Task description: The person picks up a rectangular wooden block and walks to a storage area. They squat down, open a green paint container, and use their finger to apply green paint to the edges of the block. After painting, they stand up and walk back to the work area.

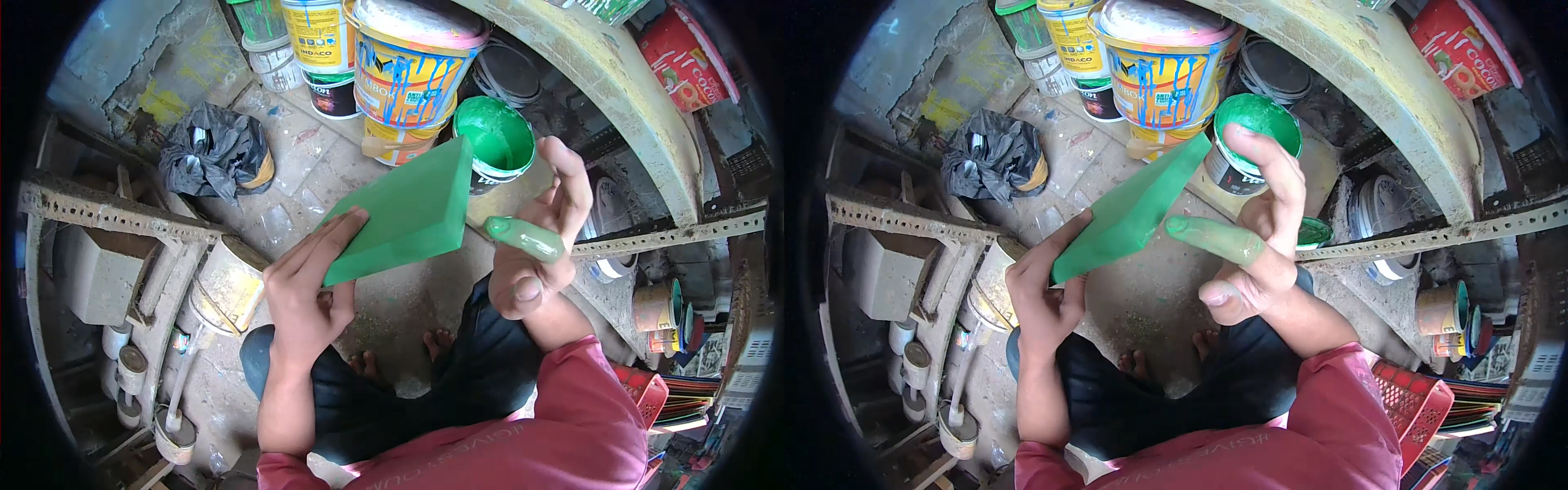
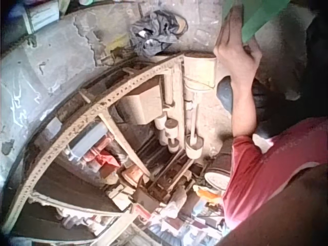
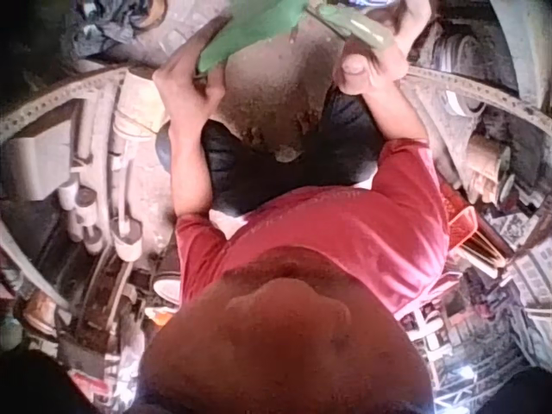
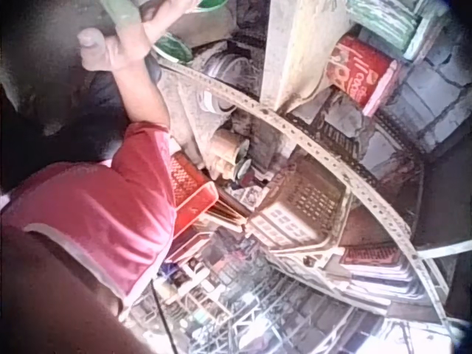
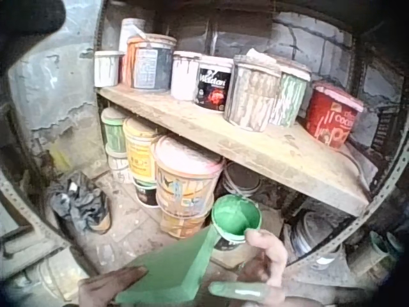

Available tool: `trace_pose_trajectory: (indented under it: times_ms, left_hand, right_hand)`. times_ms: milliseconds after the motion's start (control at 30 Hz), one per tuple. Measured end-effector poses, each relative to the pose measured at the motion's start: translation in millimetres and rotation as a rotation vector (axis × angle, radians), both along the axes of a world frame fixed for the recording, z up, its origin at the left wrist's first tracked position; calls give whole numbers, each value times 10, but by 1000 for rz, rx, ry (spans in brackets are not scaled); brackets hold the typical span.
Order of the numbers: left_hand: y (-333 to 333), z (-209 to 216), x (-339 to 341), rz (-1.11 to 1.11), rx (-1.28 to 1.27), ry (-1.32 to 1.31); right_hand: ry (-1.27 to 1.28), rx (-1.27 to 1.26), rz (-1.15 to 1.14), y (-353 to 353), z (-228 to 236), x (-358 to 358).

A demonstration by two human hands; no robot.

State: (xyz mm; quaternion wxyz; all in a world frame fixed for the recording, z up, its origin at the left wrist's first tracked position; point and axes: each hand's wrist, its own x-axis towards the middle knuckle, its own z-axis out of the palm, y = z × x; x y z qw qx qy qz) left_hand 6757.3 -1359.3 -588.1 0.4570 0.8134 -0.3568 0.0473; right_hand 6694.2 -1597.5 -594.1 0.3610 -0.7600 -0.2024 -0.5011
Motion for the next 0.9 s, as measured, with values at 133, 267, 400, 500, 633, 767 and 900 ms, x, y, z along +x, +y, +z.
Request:
trace_pose_trajectory:
  times_ms: [133,267,400,500,633,767,900]
  left_hand:
    - [-7,0,-7,-1,-28,14]
    - [-21,4,-14,7,-41,3]
    - [-25,3,0,3,-39,-18]
    - [-27,-20,0,7,-45,-17]
    - [-39,-12,3,10,-47,-22]
    - [-35,-27,11,16,-40,-22]
    - [-61,-33,-4,8,-37,-34]
  right_hand:
    - [79,36,24,54,24,-45]
    - [41,45,22,82,41,-26]
    - [-97,44,66,92,-24,109]
    - [-9,64,34,97,-1,32]
    - [-1,78,11,70,35,51]
    - [86,-5,41,67,65,-11]
    - [-69,15,90,53,-26,105]
